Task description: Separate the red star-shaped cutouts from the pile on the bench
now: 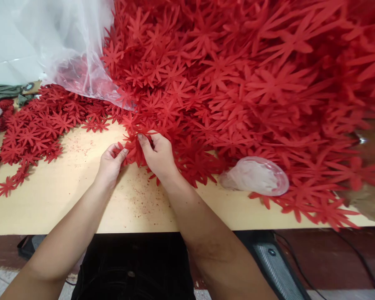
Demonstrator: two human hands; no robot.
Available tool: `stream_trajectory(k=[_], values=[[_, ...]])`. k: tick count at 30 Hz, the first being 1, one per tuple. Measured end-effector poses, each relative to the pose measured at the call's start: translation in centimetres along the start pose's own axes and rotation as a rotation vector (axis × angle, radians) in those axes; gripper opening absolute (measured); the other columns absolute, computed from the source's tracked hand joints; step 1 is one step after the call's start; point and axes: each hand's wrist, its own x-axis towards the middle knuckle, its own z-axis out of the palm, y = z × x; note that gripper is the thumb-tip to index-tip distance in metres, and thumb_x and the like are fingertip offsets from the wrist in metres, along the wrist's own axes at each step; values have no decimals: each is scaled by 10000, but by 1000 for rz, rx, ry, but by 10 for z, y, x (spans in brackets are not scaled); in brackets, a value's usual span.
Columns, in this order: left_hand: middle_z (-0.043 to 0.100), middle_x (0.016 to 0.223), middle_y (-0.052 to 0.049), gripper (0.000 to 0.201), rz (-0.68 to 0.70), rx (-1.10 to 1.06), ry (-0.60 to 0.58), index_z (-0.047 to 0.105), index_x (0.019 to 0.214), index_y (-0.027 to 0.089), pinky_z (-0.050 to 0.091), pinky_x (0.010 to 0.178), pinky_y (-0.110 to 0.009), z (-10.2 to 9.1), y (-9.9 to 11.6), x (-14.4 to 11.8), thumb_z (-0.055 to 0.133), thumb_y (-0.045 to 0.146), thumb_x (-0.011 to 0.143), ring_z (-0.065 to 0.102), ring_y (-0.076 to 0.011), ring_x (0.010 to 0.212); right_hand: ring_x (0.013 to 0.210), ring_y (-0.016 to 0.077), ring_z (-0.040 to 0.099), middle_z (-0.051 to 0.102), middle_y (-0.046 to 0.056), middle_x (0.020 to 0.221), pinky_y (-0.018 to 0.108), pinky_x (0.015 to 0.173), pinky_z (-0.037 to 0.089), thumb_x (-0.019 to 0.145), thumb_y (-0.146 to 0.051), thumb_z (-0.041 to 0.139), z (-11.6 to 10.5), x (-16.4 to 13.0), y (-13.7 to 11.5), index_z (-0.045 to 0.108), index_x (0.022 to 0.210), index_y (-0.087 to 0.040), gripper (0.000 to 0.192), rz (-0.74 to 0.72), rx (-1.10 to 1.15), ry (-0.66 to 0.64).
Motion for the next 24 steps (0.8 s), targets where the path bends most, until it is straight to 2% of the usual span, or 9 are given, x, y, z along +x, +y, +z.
stream_trajectory(k=[3,6,10,12,15,17,21,24], values=[[527,531,69,330,-19,-9,6,535,666,171,387,536,-193,-1,1,0,774,398,668,457,-48,486,730,165,607,621,4,711,325,719,523,817,-437,604,1,1,7,571,785,-221,221,-31,54,16],[591,624,40,316,-22,-46,-24,587,729,171,444,630,-215,0,4,-2,751,438,693,542,-72,591,705,152,597,620,-5,742,320,703,522,757,-369,677,3,2,16,550,796,-234,190,-4,119,8],[675,793,9,376,-13,-17,-155,648,834,170,464,783,-260,2,6,-5,844,348,566,609,-111,758,614,131,539,583,-17,690,304,633,492,740,-343,688,5,1,17,531,754,-231,193,46,128,19],[660,731,16,326,-19,38,-193,642,766,161,454,738,-251,2,4,-5,844,307,556,588,-102,703,591,130,517,562,-22,649,298,602,475,754,-371,675,5,1,14,515,715,-229,217,67,104,30],[578,577,46,234,-36,102,-185,601,655,157,394,585,-216,1,1,-4,793,281,609,481,-63,541,587,128,507,539,-26,616,296,601,465,752,-405,679,6,1,10,493,661,-224,275,87,73,46],[543,539,58,206,-32,109,-163,577,634,159,359,536,-200,0,-1,-3,760,252,630,436,-50,501,603,127,522,556,-23,641,299,622,475,740,-426,689,7,1,10,502,674,-222,284,95,96,54],[541,585,61,162,-14,38,-46,544,675,173,392,555,-193,-1,-1,-1,702,210,680,466,-56,526,719,154,611,656,-4,805,331,721,528,643,-429,767,10,-1,11,547,841,-235,353,151,244,-76],[578,643,50,141,-22,-2,2,555,721,177,432,603,-209,-1,-2,0,692,167,689,512,-70,569,742,168,634,679,1,802,347,749,545,586,-397,800,10,-1,10,582,860,-229,388,181,274,-160]])
